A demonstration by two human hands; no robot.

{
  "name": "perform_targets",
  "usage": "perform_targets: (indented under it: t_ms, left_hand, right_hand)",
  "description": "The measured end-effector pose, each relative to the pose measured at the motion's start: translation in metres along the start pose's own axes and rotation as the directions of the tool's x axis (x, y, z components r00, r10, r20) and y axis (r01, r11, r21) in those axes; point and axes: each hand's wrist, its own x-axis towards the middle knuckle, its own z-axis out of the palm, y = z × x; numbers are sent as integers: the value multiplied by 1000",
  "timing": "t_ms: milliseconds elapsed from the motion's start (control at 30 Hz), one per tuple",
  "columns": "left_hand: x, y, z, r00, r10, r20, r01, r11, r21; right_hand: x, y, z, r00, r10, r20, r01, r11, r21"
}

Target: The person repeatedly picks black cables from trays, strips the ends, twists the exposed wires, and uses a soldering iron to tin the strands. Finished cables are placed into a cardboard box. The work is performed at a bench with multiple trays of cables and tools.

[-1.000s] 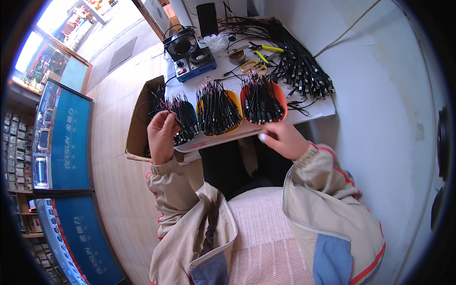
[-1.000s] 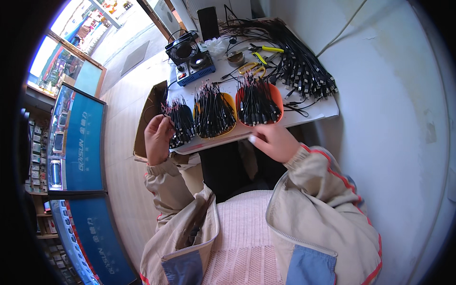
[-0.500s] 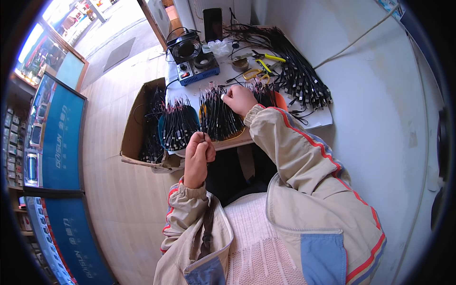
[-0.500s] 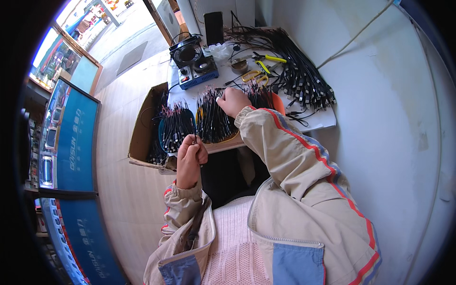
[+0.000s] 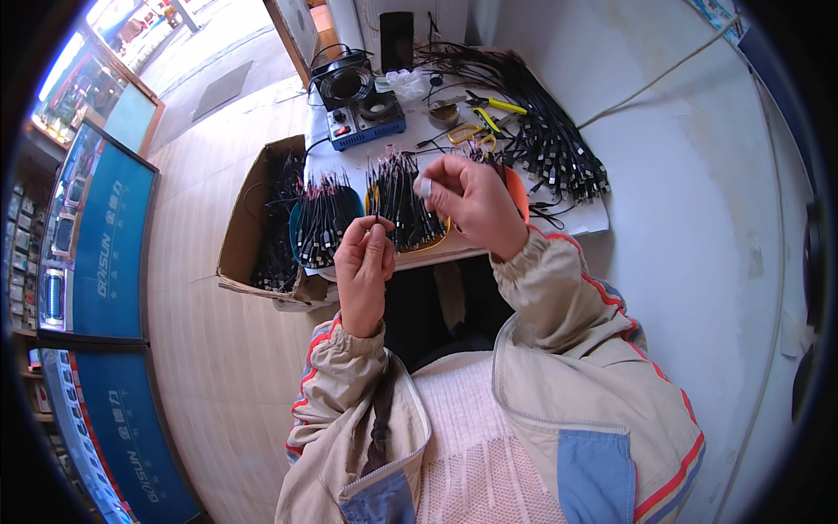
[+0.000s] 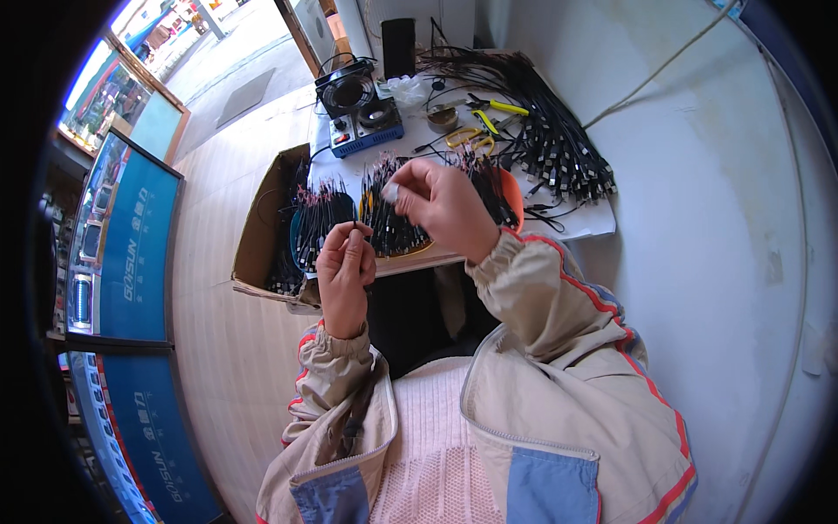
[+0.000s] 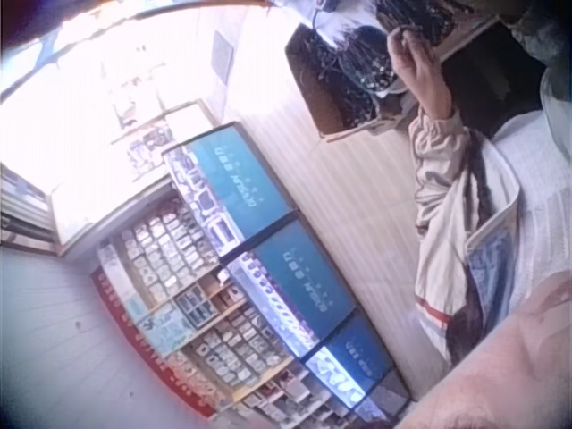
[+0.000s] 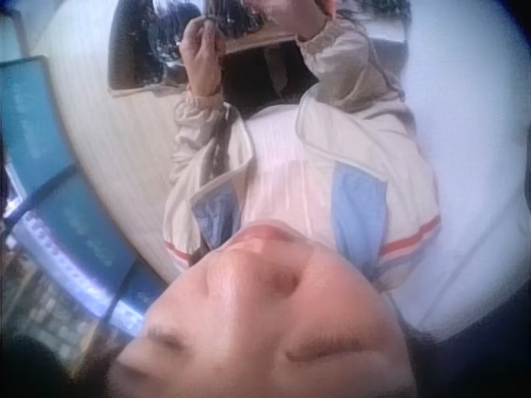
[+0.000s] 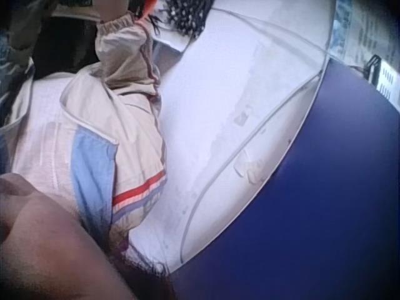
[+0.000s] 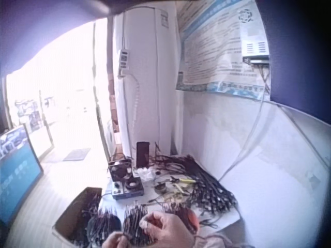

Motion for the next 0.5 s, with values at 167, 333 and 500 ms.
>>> perform_targets:
  t_ms: [167,333,500]
  left_hand:
    - [-7,-3,28,997,71,-5,-71,996,48]
    - [-20,-1,45,988,-87,131,103,988,-119]
    - [-23,3,54,970,-119,212,164,964,-208]
  right_hand:
    - [-39,-23,8,998,29,59,-38,984,173]
    - [-48,-14,-3,996,85,-37,-74,971,227]
    - [-60,-12,-18,996,80,-43,-59,932,359]
